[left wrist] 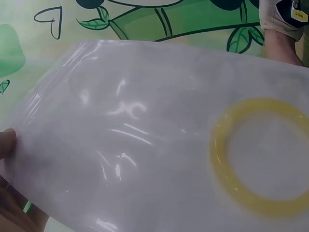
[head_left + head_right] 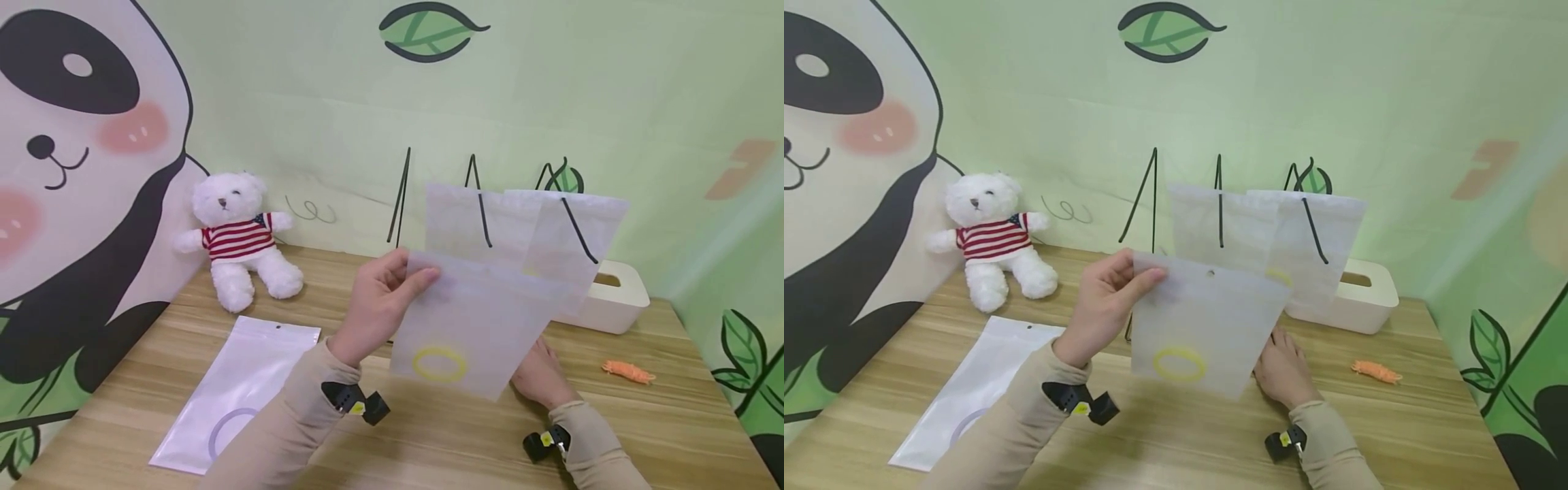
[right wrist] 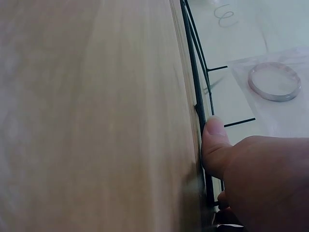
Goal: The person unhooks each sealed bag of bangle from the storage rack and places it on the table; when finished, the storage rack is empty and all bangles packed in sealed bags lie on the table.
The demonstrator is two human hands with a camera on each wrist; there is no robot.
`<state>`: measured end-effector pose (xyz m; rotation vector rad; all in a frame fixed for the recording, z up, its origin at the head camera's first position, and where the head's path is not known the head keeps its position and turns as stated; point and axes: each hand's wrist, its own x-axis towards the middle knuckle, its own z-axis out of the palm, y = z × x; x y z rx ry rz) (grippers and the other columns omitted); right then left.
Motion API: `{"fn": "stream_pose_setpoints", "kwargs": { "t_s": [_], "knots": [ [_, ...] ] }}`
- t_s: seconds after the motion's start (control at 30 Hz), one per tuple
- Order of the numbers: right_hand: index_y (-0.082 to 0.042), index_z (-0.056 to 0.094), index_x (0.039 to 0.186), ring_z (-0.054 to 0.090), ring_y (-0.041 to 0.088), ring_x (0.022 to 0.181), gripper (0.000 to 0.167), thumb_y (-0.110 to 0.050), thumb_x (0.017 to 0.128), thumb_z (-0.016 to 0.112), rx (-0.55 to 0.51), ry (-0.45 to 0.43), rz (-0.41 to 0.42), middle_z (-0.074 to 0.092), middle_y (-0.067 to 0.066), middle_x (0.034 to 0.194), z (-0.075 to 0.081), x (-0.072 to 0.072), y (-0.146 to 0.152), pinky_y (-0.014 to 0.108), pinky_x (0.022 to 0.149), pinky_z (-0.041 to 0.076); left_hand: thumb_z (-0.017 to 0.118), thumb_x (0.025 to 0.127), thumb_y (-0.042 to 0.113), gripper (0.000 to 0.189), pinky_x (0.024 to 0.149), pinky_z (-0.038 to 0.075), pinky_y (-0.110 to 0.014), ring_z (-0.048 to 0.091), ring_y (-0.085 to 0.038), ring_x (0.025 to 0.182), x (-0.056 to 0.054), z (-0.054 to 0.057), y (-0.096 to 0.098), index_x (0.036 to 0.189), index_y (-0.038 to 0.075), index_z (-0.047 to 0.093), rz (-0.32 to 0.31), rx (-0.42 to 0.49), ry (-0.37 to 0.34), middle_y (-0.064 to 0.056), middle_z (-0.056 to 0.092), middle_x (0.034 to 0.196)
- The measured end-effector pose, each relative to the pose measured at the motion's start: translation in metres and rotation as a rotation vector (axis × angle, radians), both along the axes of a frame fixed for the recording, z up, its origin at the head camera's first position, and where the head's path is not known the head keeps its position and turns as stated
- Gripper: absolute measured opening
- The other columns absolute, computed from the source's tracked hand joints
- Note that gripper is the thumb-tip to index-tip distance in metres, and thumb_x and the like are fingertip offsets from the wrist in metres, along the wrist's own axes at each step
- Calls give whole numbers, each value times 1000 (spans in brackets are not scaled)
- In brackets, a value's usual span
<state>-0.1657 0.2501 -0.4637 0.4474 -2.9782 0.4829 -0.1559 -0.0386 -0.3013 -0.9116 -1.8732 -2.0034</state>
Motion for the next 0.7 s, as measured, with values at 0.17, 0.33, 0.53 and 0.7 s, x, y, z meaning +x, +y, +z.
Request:
{"fn": "stream_pose_setpoints", "kwargs": {
  "t_s": [0.17,0.33,0.53,0.7],
  "knots": [
    [-2,62,124,39,51,125,33,-8,93,53,12,30,9,50,28,134,1,2,0,72,94,34,63,93,3,6,47,40,-22,53,-12,56,2,0,-2,93,-2,66,2,-16,8,-12,69,73],
    [-2,60,128,36,51,128,35,-9,95,51,0,8,4,48,29,137,3,2,-2,72,94,33,63,92,1,6,57,55,-29,65,-14,67,6,0,-5,94,-4,66,-9,-1,-4,-15,72,81],
    [-6,57,133,28,49,133,37,-11,98,49,-21,-9,-7,41,27,144,3,0,-1,74,93,31,64,93,3,6,53,51,-27,61,-14,62,9,1,-7,93,-3,66,9,-5,-1,-14,70,76],
    [-6,58,132,29,49,133,36,-12,97,50,-12,1,-2,43,26,143,2,0,0,74,94,31,64,92,3,5,47,37,-23,47,-16,53,11,1,-10,93,-2,67,21,-26,12,-12,67,69]
  ]
}}
